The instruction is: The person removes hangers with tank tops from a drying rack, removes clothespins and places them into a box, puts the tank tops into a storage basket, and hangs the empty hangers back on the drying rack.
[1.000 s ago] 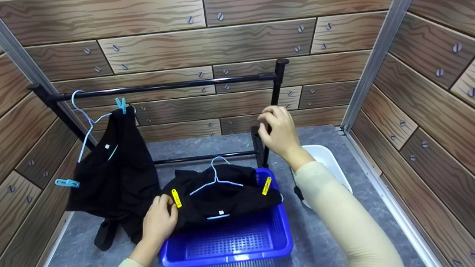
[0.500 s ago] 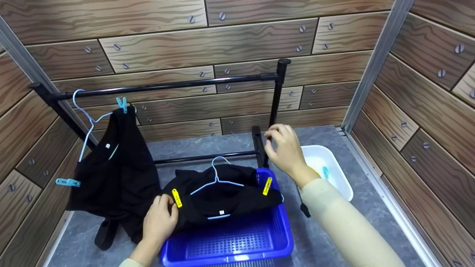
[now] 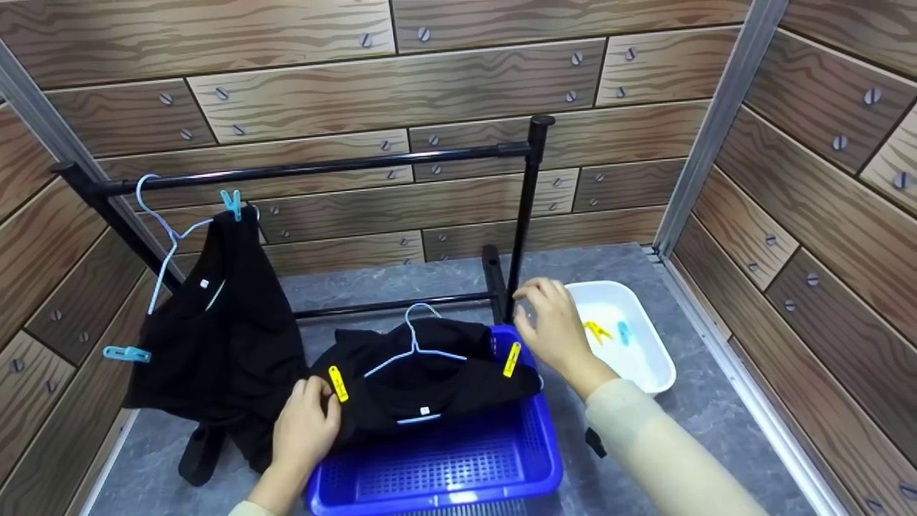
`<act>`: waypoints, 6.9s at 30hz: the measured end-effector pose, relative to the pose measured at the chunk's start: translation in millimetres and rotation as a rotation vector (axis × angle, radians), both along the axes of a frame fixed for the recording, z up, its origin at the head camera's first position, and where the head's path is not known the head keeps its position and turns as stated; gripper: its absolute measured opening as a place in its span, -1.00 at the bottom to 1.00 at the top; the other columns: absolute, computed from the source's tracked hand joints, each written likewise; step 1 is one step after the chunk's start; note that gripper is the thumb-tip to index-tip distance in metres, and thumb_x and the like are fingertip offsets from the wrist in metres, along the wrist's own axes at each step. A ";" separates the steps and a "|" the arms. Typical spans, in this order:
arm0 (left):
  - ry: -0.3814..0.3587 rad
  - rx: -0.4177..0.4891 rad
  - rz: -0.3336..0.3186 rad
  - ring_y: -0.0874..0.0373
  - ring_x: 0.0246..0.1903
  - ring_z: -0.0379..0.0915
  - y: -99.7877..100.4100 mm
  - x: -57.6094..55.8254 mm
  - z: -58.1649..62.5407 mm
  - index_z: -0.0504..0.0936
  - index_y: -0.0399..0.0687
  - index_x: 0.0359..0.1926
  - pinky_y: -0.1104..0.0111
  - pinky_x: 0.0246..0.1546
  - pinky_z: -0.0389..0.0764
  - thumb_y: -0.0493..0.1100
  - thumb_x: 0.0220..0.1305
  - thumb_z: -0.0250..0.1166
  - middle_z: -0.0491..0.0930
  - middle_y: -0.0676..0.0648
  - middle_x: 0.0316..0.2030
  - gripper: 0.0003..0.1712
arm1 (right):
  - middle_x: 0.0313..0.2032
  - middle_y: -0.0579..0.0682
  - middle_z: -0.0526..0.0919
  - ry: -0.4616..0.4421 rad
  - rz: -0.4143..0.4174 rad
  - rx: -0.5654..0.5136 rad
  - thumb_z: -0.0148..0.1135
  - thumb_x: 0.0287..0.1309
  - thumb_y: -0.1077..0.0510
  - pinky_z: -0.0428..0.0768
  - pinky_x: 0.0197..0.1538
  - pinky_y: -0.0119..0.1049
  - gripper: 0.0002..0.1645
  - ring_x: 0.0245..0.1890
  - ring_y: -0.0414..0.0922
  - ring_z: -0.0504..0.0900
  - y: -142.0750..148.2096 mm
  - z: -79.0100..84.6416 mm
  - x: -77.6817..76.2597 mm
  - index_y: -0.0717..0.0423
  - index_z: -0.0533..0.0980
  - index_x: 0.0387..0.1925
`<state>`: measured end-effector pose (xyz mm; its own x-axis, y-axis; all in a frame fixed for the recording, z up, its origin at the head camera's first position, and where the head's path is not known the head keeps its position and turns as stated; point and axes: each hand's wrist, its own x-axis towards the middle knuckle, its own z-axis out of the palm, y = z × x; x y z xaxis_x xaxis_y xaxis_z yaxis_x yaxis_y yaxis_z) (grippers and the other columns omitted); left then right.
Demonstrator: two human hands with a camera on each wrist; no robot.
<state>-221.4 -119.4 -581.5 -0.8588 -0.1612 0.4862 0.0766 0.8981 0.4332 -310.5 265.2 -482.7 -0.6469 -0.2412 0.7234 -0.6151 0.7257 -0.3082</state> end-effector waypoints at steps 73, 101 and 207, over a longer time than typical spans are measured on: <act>0.131 -0.146 -0.055 -0.09 -0.50 0.39 10.0 -2.7 6.9 0.39 -0.15 -0.45 0.11 -0.53 0.41 -0.09 0.14 0.09 0.39 -0.09 -0.54 -0.79 | -0.12 0.17 0.50 -0.255 -0.200 -0.065 0.20 -0.03 0.28 0.32 0.06 -0.04 -0.61 -0.07 0.08 0.42 -13.6 -99.4 61.5 0.37 0.47 -0.10; 0.178 -0.077 -0.091 -0.01 -0.49 0.38 15.5 -6.0 4.2 0.44 -0.13 -0.32 0.18 -0.50 0.40 -0.09 0.30 0.04 0.44 -0.04 -0.49 -0.81 | -0.12 0.14 0.57 -0.471 -0.149 -0.341 0.09 0.23 0.15 0.33 0.10 -0.09 -0.59 -0.03 0.03 0.49 -15.7 -69.3 53.4 0.27 0.41 0.07; 0.185 -0.104 -0.078 -0.03 -0.54 0.34 16.6 -7.3 2.2 0.39 -0.14 -0.37 0.17 -0.55 0.37 -0.08 0.30 0.05 0.36 -0.04 -0.56 -0.79 | -0.35 -0.12 0.53 -0.597 -0.076 -1.160 -0.26 0.38 0.03 0.46 -0.25 -0.39 -0.61 -0.35 -0.23 0.50 20.7 -52.4 35.7 0.25 0.26 0.02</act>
